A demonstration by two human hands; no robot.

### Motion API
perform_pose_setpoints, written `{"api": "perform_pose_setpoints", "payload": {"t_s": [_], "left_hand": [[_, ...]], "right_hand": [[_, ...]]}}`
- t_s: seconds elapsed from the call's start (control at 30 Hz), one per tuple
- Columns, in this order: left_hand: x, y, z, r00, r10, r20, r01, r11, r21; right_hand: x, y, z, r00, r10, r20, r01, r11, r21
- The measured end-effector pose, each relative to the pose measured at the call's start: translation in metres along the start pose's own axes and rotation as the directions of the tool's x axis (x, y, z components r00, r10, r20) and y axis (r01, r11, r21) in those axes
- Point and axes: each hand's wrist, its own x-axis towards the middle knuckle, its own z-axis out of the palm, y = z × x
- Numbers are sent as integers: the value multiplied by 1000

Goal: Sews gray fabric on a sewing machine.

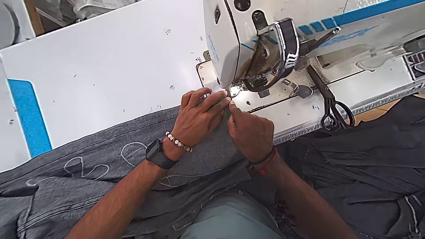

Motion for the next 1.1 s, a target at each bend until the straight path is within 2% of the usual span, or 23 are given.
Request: {"api": "perform_pose_setpoints", "payload": {"t_s": [0.2, 0.37, 0.53, 0.63, 0.73, 0.87, 1.0, 1.1], "left_hand": [[10, -7, 1, 999, 21, -29, -21, 999, 25], [7, -4, -1, 1000, 20, -17, -20, 1000, 9], [2, 2, 2, 1000, -12, -11, 13, 999, 45], [-2, 7, 3, 999, -40, 0, 40, 999, 25], [-9, 13, 3, 996, -92, -9, 91, 992, -83], [-29, 25, 1, 981, -192, -15, 184, 958, -220], [-36, 30, -8, 944, -330, -14, 303, 881, -365], [-16, 30, -23, 953, -304, 12, 289, 890, -352]], "right_hand": [[12, 7, 5, 1000, -5, 8, 5, 999, 37], [6, 7, -7, 993, -17, 116, 16, 1000, 10], [2, 5, -2, 998, 1, 70, -3, 999, 33], [-1, 6, -1, 998, 64, 25, -66, 993, 102], [5, 7, -3, 981, 195, 5, -192, 959, 207], [15, 2, 3, 963, 268, 11, -264, 942, 207], [11, 9, -3, 967, 246, 70, -252, 870, 423], [2, 18, -8, 979, 181, 91, -198, 759, 620]]}}
